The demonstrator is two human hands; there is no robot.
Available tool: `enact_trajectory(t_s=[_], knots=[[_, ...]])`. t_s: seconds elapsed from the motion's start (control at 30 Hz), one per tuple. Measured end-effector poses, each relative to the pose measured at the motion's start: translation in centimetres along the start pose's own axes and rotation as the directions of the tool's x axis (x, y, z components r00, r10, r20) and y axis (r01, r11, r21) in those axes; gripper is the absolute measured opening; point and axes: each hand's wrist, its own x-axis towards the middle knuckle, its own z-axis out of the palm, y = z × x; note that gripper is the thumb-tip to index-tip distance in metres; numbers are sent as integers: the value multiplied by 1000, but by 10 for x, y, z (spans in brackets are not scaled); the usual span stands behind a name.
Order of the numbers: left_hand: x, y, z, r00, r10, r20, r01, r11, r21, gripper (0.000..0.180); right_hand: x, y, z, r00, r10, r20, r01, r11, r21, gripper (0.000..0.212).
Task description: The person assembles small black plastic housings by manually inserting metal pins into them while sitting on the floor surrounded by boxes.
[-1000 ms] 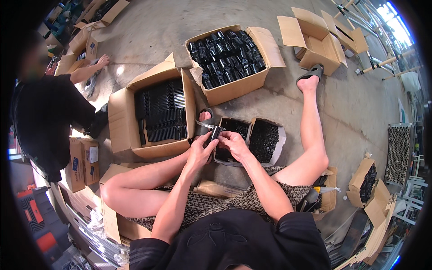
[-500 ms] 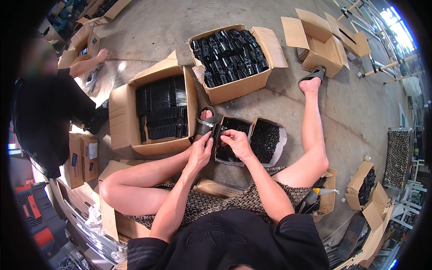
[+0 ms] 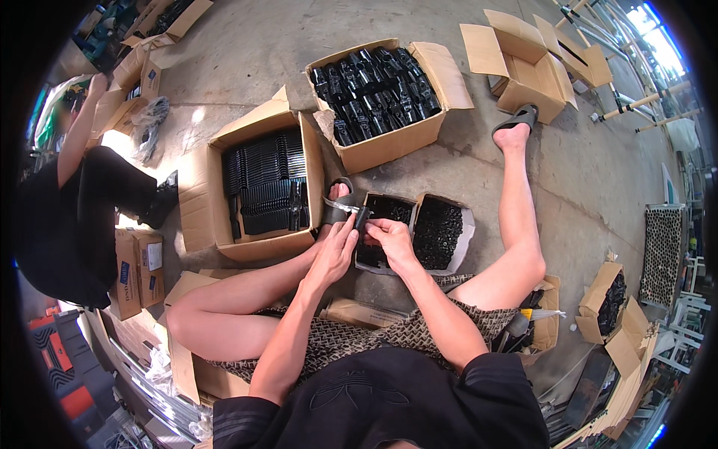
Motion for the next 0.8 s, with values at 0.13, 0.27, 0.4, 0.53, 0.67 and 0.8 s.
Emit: enact_trajectory(t_s=[0.13,0.27,0.4,0.53,0.67,0.8], knots=[[3,-1,-5,988,-144,60,152,976,-157,49,-5,-15,2,997,24,74,-29,997,72,24],[3,-28,1,962,-269,45,270,914,-303,57,-6,-26,11,987,-10,158,27,994,-108,27],[2,-30,3,837,-496,231,525,610,-594,53,4,-6,7,997,37,72,-29,994,-106,25],[3,-24,-9,771,-504,389,597,359,-717,40,6,1,2,991,44,127,-27,991,-131,23],[1,-32,-3,759,-506,410,616,352,-705,34,2,-9,-3,991,49,127,-12,960,-280,22],[-1,-35,2,727,-518,451,644,285,-710,35,2,-41,-38,992,-129,-12,110,887,-449,19]])
